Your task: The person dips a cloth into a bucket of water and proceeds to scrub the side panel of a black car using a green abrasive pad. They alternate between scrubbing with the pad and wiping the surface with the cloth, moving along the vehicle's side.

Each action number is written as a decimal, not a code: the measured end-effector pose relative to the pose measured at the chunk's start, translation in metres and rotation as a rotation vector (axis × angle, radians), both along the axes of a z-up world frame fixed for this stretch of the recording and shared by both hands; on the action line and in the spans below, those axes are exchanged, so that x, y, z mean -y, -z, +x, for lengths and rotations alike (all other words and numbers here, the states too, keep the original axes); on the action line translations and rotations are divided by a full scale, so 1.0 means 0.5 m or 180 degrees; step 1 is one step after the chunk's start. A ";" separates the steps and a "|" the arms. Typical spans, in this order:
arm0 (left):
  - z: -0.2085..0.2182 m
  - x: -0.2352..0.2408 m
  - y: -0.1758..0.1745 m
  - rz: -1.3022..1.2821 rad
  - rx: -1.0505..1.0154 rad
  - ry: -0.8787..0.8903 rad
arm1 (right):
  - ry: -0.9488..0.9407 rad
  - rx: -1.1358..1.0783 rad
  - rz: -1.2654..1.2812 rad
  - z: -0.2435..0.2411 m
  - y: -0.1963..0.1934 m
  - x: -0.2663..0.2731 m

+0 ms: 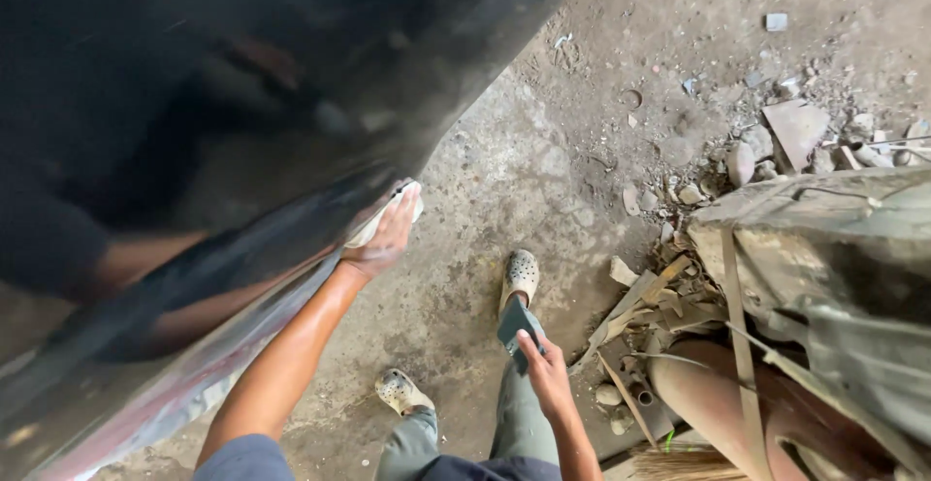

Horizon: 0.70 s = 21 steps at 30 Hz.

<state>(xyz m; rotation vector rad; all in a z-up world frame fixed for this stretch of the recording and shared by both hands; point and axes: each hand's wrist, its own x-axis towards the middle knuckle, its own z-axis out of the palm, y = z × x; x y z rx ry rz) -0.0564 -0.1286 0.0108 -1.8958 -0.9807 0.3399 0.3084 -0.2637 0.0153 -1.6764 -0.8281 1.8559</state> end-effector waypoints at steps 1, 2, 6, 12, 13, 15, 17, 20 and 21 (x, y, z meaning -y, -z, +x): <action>0.007 -0.012 0.070 -0.0217 0.0504 0.0033 | 0.0098 0.0060 -0.0155 0.024 -0.004 -0.028; 0.007 -0.034 0.136 -0.0404 0.0991 0.0073 | 0.0207 0.0104 -0.0280 0.042 -0.005 -0.063; 0.024 -0.073 0.422 -0.1038 0.0971 -0.0303 | 0.0405 0.0194 -0.0579 0.158 0.091 -0.134; 0.210 -0.067 0.403 -0.3454 0.3424 -0.4295 | 0.0324 -0.0046 -0.0436 0.204 0.120 -0.211; 0.255 -0.035 0.445 -0.2929 0.4405 -0.4317 | 0.0338 -0.0196 -0.0529 0.190 0.099 -0.243; 0.351 0.034 0.447 -0.2317 0.5313 -0.4303 | 0.0342 -0.0362 -0.0670 0.146 0.039 -0.285; 0.462 0.078 0.398 -0.2810 0.8984 -0.3708 | 0.0526 -0.0731 -0.1035 0.092 -0.013 -0.333; 0.522 0.016 0.083 -0.3189 0.7291 -0.3073 | 0.0156 -0.0669 -0.0713 0.077 -0.026 -0.356; 0.510 -0.036 -0.011 -0.3187 0.7305 -0.3084 | 0.0147 -0.0658 -0.0721 0.078 -0.028 -0.361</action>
